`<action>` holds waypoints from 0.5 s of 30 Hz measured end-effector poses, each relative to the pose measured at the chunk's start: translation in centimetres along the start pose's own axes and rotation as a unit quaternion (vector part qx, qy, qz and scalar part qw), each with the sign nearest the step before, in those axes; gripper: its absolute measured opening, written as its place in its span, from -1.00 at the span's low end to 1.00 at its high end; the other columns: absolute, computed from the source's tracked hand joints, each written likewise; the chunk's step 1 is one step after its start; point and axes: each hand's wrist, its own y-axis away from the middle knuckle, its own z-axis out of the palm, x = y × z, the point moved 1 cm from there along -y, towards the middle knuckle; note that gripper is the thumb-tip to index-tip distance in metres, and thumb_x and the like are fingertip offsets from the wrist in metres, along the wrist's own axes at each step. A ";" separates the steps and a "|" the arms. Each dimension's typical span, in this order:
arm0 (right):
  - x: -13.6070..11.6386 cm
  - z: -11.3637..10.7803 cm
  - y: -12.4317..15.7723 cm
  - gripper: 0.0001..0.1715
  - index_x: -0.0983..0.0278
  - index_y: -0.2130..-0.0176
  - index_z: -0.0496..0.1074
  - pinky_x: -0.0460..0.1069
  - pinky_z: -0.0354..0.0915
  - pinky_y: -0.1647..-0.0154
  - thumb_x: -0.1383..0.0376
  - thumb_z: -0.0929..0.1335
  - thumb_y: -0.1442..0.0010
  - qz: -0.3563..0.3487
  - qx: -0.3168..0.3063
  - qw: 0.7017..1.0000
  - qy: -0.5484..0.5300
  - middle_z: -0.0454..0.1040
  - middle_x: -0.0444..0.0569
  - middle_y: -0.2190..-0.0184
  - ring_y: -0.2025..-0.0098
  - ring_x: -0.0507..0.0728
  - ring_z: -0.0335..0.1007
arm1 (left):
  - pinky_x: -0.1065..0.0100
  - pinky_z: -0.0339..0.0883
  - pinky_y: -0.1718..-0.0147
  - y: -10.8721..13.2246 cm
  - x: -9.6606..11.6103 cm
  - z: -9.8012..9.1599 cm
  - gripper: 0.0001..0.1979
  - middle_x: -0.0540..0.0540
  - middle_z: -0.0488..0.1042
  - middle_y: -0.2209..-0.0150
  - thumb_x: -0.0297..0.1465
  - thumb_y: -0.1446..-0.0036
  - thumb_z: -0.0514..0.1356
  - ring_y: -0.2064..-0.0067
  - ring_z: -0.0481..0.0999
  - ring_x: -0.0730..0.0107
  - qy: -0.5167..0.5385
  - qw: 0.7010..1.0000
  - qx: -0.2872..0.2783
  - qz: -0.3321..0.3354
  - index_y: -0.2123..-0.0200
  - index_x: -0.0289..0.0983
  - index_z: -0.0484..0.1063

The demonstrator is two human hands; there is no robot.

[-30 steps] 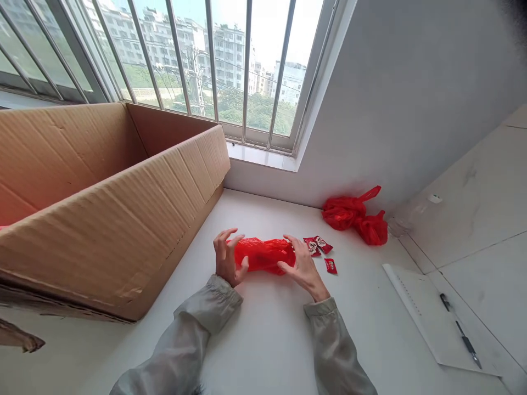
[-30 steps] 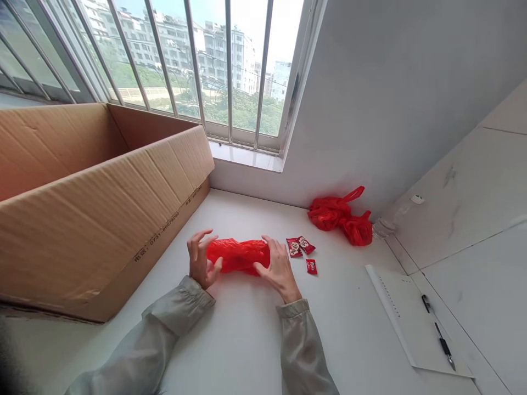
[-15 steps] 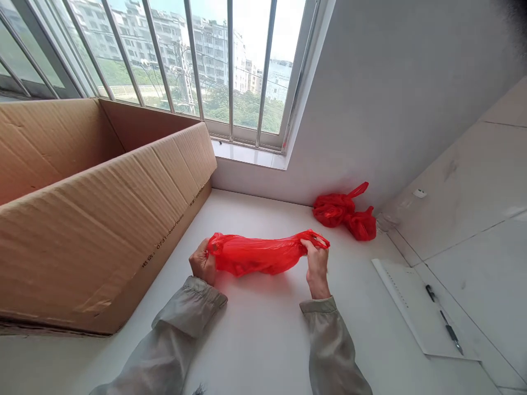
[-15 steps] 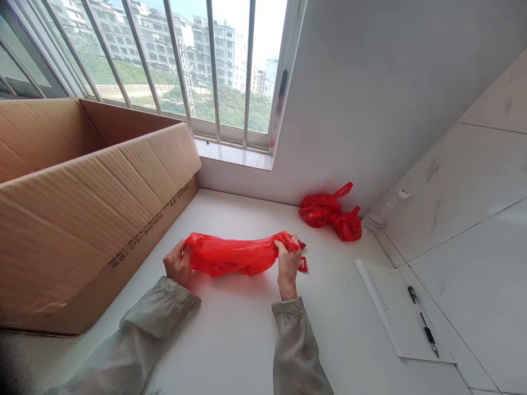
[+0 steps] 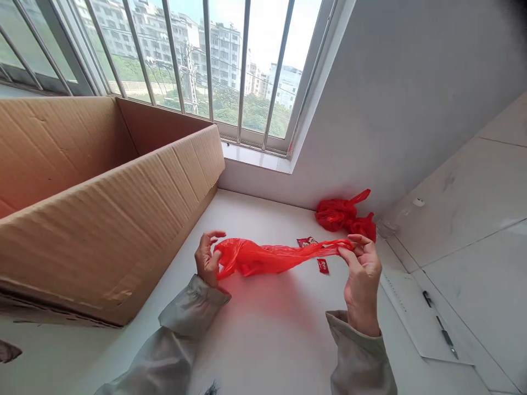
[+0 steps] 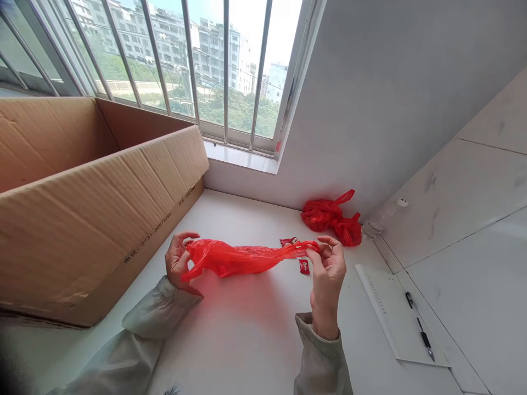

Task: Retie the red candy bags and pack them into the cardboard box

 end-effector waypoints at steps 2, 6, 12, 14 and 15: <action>-1.0 0.3 0.5 -0.57 0.24 0.14 0.38 -0.12 0.26 0.47 0.25 0.50 0.02 0.008 -0.052 0.998 0.019 0.49 -0.14 0.40 0.42 0.02 0.39 | 0.08 0.41 0.03 -0.4 2.9 -1.3 -0.66 -0.17 0.42 0.05 -0.34 -0.11 0.00 -0.06 0.45 0.07 0.054 0.997 0.043 0.032 0.03 -0.22 0.31; -2.1 1.3 1.4 -0.56 0.21 0.06 0.36 -0.11 0.23 0.53 0.20 0.48 -0.08 0.052 -0.135 0.990 -0.001 0.53 -0.12 0.36 0.47 0.02 0.38 | 0.05 0.31 0.02 -1.4 10.1 -4.8 -0.77 -0.11 0.43 0.19 -0.35 -0.20 0.02 0.05 0.41 0.13 0.117 0.978 -0.046 0.169 0.23 -0.16 0.48; -2.7 2.2 2.8 -0.72 0.17 0.09 0.40 -0.10 0.28 0.46 0.26 0.43 -0.18 0.069 -0.204 0.975 -0.052 0.44 -0.27 0.49 0.66 -0.11 0.16 | 0.25 0.31 0.07 -1.9 16.2 -3.0 -0.83 -0.09 0.54 0.17 -0.52 -0.35 0.05 0.13 0.45 0.29 0.040 0.916 -0.311 0.250 0.08 -0.25 0.38; -3.1 2.0 3.1 -0.84 0.18 0.15 0.45 -0.10 0.28 0.41 0.28 0.41 -0.22 0.055 -0.254 0.965 -0.023 0.43 -0.25 0.51 0.60 -0.09 0.21 | 0.31 0.32 0.19 -1.8 16.1 -0.5 -0.76 -0.10 0.54 0.22 -0.47 -0.42 -0.10 0.22 0.46 0.33 0.033 0.906 -0.367 0.210 0.10 -0.28 0.35; -3.3 1.8 3.2 -0.89 0.18 0.18 0.48 -0.11 0.28 0.39 0.28 0.40 -0.23 0.046 -0.277 0.960 -0.005 0.42 -0.24 0.51 0.56 -0.07 0.24 | 0.33 0.32 0.27 -1.7 15.9 0.7 -0.71 -0.10 0.52 0.27 -0.47 -0.43 -0.16 0.29 0.45 0.33 0.020 0.900 -0.391 0.189 0.14 -0.29 0.35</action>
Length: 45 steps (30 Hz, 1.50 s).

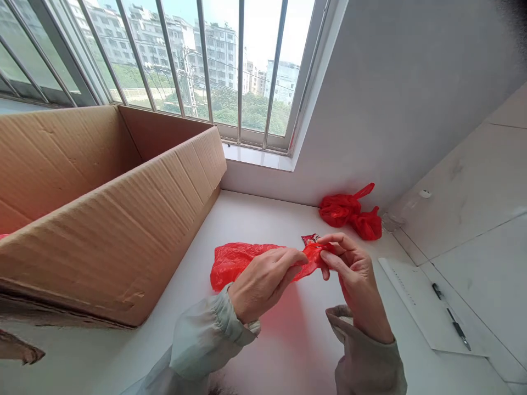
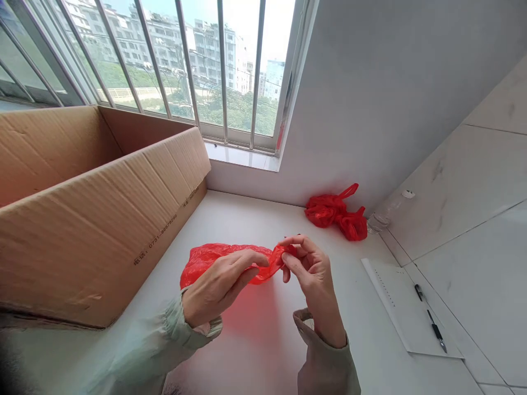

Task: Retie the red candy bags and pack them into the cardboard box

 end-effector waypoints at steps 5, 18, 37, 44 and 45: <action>-0.8 -1.2 0.3 -0.87 0.15 0.25 0.54 -0.15 0.21 0.38 0.33 0.37 -0.23 -0.012 0.010 0.999 0.036 0.36 -0.21 0.49 0.44 -0.05 0.22 | 0.36 0.23 0.43 -0.5 -3.2 2.7 -0.77 0.00 0.48 0.48 -0.56 -0.24 0.03 0.46 0.42 0.33 -0.108 0.965 -0.220 -0.094 0.43 -0.22 0.36; -0.4 -4.7 -0.1 -0.72 0.14 0.39 0.65 -0.06 0.26 0.41 0.29 0.31 -0.12 -0.008 0.126 0.935 0.330 0.61 -0.12 0.37 0.39 0.07 0.43 | -0.60 -0.25 -0.16 2.7 -6.5 -3.0 -0.62 -0.28 0.50 0.01 -0.48 0.07 0.32 -0.10 0.42 -0.12 -0.272 0.922 -0.193 -0.199 0.10 -0.28 0.47; 0.3 -2.0 1.5 -0.46 0.15 -0.11 0.44 -0.02 0.10 0.64 0.18 0.44 -0.13 -0.090 0.101 0.751 0.646 0.41 0.03 0.24 0.49 0.12 0.31 | -0.54 -0.29 -0.21 1.1 -4.9 -2.6 -0.43 -0.48 0.36 -0.18 -0.45 0.20 0.42 -0.26 0.28 -0.30 -0.238 0.918 -0.231 -0.218 0.01 -0.30 0.48; -2.2 5.8 1.2 -0.73 0.22 0.15 0.48 0.04 0.33 0.01 0.54 0.31 -0.26 -0.330 -0.005 0.806 0.492 0.46 0.02 0.12 0.10 0.15 0.40 | -0.54 -0.24 -0.21 1.7 -5.6 -2.5 -0.51 -0.51 0.32 -0.22 -0.39 0.16 0.38 -0.32 0.19 -0.29 -0.240 0.923 -0.224 -0.203 0.07 -0.33 0.49; -1.1 6.9 0.6 -0.74 0.24 0.19 0.47 0.02 0.35 0.07 0.55 0.30 -0.27 -0.313 -0.055 0.814 0.486 0.48 0.01 0.18 0.16 0.13 0.41 | -0.54 -0.23 -0.22 1.9 -5.8 -2.5 -0.51 -0.50 0.32 -0.23 -0.37 0.15 0.39 -0.33 0.18 -0.29 -0.241 0.925 -0.221 -0.194 0.07 -0.32 0.49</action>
